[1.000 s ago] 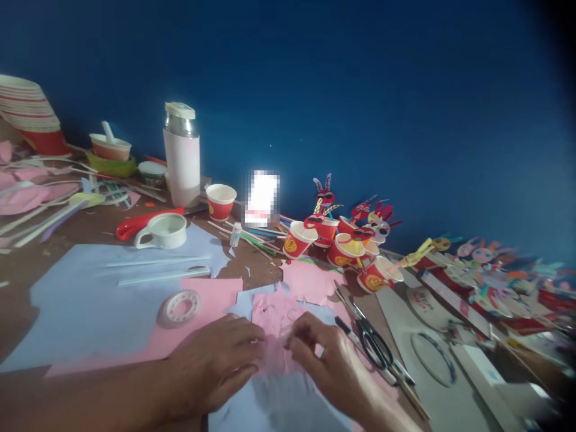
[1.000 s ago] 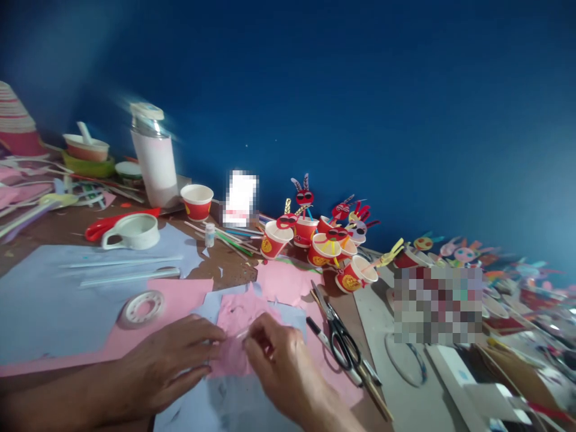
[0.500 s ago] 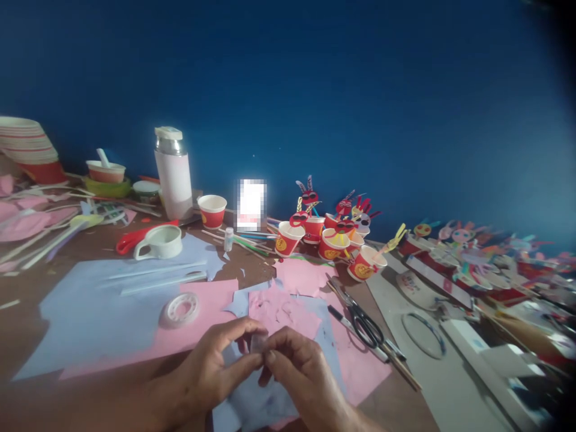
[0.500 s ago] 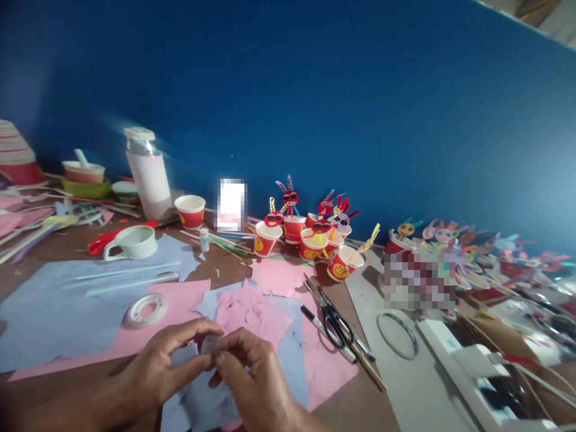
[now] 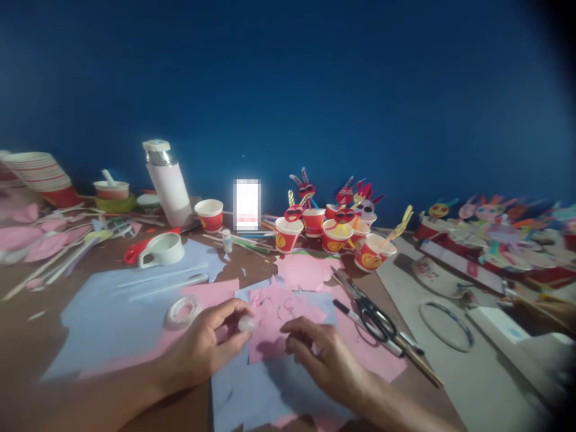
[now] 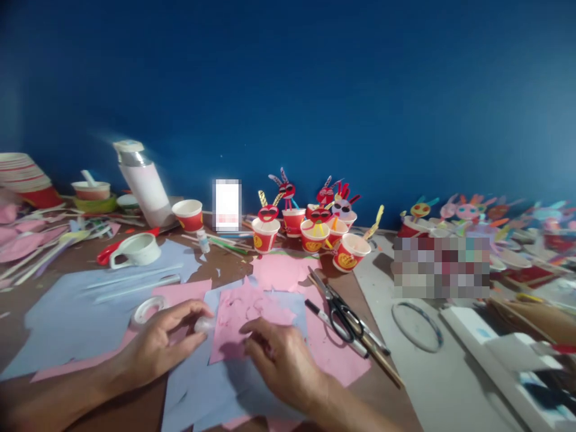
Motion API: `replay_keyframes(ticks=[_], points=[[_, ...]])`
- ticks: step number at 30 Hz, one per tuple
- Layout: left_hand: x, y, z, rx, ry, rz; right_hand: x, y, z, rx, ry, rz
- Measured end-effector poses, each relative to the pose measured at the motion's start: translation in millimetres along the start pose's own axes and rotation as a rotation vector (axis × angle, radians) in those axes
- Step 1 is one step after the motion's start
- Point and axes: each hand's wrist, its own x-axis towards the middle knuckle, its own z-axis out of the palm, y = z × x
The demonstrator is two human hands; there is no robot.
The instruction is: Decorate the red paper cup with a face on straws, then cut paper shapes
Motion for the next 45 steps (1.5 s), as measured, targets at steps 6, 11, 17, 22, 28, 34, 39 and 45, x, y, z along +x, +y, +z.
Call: replay_keyframes(ticks=[6, 11, 17, 22, 28, 34, 39, 45], points=[[6.8, -8.4, 2.6, 0.069, -0.177, 0.104, -4.3, 26.9, -0.4, -0.374, 0.066, -0.329], [10.6, -9.1, 1.7, 0.174, -0.326, 0.323, -5.8, 30.0, -0.3, -0.383, -0.006, -0.324], [11.3, -15.6, 8.3, 0.274, -0.368, 0.457, -2.6, 32.6, -1.7, -0.346, -0.032, -0.297], [9.9, -19.5, 14.1, 0.317, -0.288, 0.464, -1.0, 32.6, -2.0, -0.333, -0.036, -0.272], [11.9, -20.3, 14.8, 0.306, -0.284, 0.455, -0.5, 32.7, -2.7, -0.325, -0.028, -0.287], [12.0, -21.3, 11.9, 0.313, -0.298, 0.486, 0.0, 32.6, -2.2, -0.34, -0.023, -0.268], [10.4, -23.7, 7.6, 0.326, -0.334, 0.516, -0.2, 32.5, -1.8, -0.336, -0.012, -0.268], [12.2, -25.1, 6.2, 0.291, -0.358, 0.525, -0.9, 35.3, -1.6, -0.325, -0.013, -0.276]])
